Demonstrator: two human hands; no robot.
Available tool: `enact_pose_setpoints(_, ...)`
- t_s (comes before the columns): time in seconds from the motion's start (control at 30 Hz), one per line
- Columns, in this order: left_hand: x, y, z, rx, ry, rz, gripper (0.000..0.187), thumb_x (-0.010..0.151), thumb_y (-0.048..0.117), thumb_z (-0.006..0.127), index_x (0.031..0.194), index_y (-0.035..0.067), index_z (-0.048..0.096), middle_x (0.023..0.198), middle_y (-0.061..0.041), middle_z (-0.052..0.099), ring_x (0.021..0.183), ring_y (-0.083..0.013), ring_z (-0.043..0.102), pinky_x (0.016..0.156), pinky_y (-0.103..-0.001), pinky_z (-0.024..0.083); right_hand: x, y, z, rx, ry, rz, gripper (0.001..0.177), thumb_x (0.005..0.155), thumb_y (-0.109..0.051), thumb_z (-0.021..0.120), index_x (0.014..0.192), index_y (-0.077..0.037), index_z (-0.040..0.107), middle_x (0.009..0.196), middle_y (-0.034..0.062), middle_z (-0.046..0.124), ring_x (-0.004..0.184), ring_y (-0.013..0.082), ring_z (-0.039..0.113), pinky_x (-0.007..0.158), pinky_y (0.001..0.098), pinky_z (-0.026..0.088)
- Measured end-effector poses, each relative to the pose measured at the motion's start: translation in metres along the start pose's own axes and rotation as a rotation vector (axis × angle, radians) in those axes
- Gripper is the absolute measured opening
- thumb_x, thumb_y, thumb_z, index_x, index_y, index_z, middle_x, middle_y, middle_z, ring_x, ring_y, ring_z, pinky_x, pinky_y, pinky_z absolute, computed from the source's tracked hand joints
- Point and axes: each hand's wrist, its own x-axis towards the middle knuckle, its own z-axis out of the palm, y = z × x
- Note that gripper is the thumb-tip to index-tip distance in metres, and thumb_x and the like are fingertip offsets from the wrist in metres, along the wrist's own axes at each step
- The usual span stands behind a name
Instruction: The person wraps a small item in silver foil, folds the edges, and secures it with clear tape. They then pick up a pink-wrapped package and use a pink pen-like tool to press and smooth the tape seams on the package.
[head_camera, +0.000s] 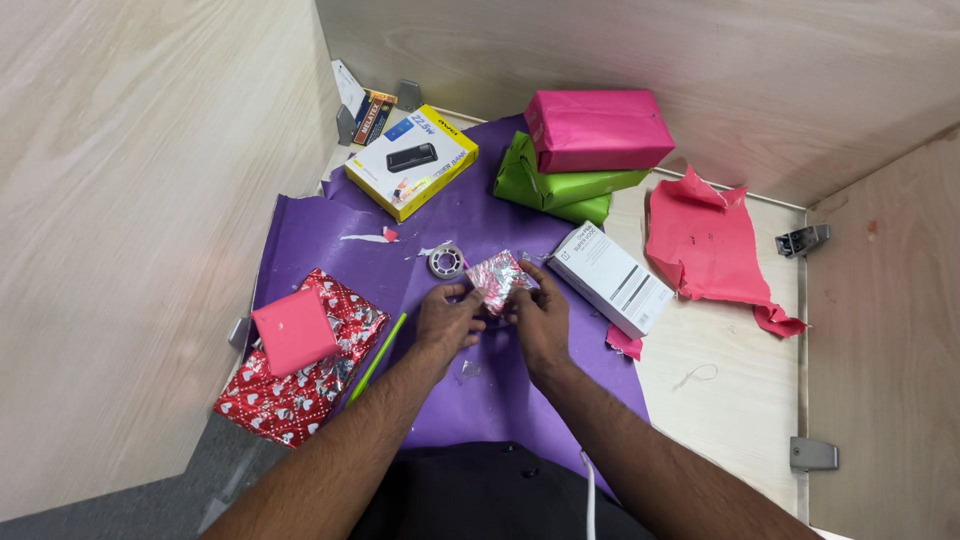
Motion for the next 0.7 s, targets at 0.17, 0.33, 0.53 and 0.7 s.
enact_pose_setpoints(0.17, 0.002, 0.001, -0.002, 0.101, 0.023, 0.139, 0.068, 0.089, 0.023, 0.075, 0.147, 0.012, 0.041, 0.116, -0.01, 0.071, 0.095, -0.0167, 0.072, 0.069, -0.029, 0.063, -0.009, -0.005, -0.009, -0.115, -0.015, -0.042, 0.049, 0.1, -0.008, 0.049, 0.149, -0.008, 0.053, 0.094, 0.0064, 0.064, 0.077, 0.0086, 0.059, 0.068, 0.0243, 0.051)
enact_pose_setpoints(0.33, 0.004, -0.002, -0.002, 0.033, -0.079, 0.117, 0.052, 0.092, 0.023, 0.072, 0.138, 0.007, 0.056, 0.111, -0.011, 0.075, 0.092, -0.0159, 0.075, 0.07, -0.027, 0.064, -0.012, -0.009, -0.004, -0.086, 0.1, 0.025, 0.049, 0.097, -0.02, 0.064, 0.137, -0.007, 0.04, 0.093, 0.0084, 0.068, 0.078, 0.0106, 0.063, 0.067, 0.0259, 0.051)
enact_pose_setpoints(0.53, -0.004, -0.003, 0.003, -0.061, -0.078, 0.098, 0.057, 0.095, 0.026, 0.068, 0.145, 0.01, 0.044, 0.104, -0.011, 0.068, 0.085, -0.0165, 0.073, 0.068, -0.03, 0.065, -0.008, -0.007, -0.008, -0.068, 0.087, -0.028, 0.039, 0.103, -0.027, 0.061, 0.129, 0.001, 0.062, 0.1, 0.0094, 0.071, 0.084, 0.0092, 0.065, 0.071, 0.0246, 0.053)
enact_pose_setpoints(0.7, -0.004, -0.002, 0.005, -0.118, -0.055, 0.045, 0.06, 0.094, 0.024, 0.066, 0.147, 0.019, 0.04, 0.109, -0.009, 0.069, 0.084, -0.0175, 0.073, 0.068, -0.033, 0.064, -0.014, -0.001, -0.003, -0.131, -0.037, -0.028, 0.046, 0.103, -0.026, 0.058, 0.146, -0.009, 0.056, 0.106, 0.0051, 0.072, 0.089, 0.0062, 0.066, 0.079, 0.0214, 0.055)
